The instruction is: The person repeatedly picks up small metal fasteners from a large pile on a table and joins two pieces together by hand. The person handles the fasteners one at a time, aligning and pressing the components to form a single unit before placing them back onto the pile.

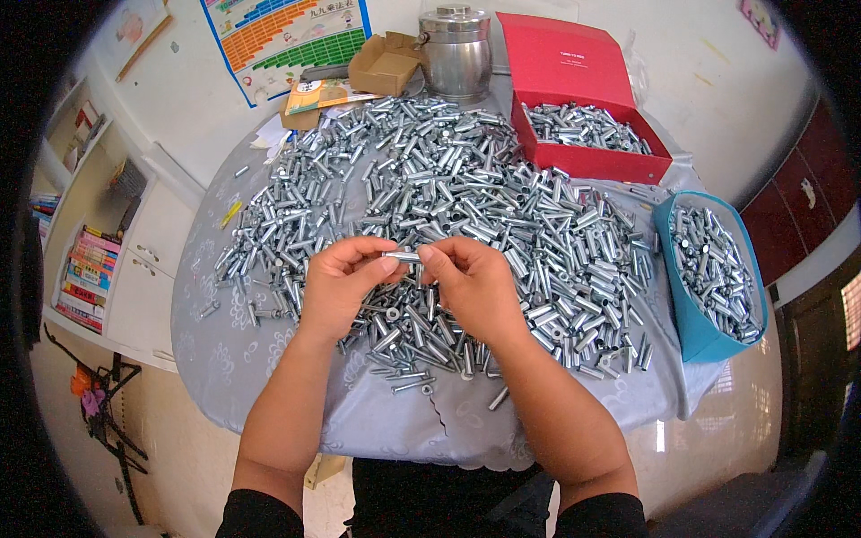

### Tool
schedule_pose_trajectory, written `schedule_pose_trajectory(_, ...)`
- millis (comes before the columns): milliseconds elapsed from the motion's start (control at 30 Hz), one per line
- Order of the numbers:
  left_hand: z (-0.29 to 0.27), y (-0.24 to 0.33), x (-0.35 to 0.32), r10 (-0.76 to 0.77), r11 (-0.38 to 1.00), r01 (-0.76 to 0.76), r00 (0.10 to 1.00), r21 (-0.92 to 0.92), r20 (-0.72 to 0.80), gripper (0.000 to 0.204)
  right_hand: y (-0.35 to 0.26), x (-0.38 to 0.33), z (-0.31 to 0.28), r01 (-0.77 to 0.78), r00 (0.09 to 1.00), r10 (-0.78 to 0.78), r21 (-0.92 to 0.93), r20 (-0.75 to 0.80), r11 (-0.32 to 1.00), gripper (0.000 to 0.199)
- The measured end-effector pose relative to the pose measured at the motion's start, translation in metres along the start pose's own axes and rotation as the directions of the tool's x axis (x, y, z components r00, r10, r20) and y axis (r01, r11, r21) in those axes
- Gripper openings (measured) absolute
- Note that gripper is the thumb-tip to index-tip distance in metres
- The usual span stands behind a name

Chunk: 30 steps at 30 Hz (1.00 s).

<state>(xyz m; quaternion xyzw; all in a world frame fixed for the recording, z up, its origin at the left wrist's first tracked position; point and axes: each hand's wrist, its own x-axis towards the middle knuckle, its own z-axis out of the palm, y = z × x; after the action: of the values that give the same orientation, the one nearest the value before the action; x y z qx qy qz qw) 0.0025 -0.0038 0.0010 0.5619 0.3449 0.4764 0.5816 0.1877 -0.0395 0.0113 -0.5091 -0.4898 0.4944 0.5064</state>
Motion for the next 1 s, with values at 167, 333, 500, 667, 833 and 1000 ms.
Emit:
schedule_pose_trajectory(167,0.0002,0.0044,-0.0006,-0.040,0.999,0.040,0.999,0.000,-0.013,0.017,0.0041,0.0025,0.0008,0.048,0.999,-0.044,0.152,-0.028,0.987,0.018)
schedule_pose_trajectory(333,-0.0014,0.0026,0.0000,-0.026,0.999,0.026,1.000,-0.034,-0.016,0.018,-0.0006,0.0014,0.0009,-0.009,0.999,0.012,0.110,-0.034,0.994,0.022)
schedule_pose_trajectory(500,-0.0023,0.0014,0.0006,-0.008,1.000,0.008,1.000,-0.026,-0.016,0.017,0.0023,0.0007,0.0000,0.054,0.998,-0.057,0.150,0.014,0.987,0.025)
schedule_pose_trajectory(667,-0.0030,0.0010,0.0016,-0.006,1.000,0.005,0.999,-0.031,-0.038,0.016,0.0025,0.0025,-0.0037,-0.054,0.998,0.051,0.065,0.043,0.996,0.022)
schedule_pose_trajectory(833,-0.0037,0.0012,0.0017,0.010,0.998,-0.012,0.999,-0.062,-0.038,0.016,-0.0006,-0.0015,0.0037,0.037,0.999,-0.037,0.112,-0.007,0.993,0.023)
schedule_pose_trajectory(1000,-0.0010,0.0025,0.0000,0.005,0.999,-0.006,1.000,-0.035,-0.017,0.016,0.0031,0.0028,-0.0038,-0.067,0.996,0.064,0.058,0.055,0.996,0.023)
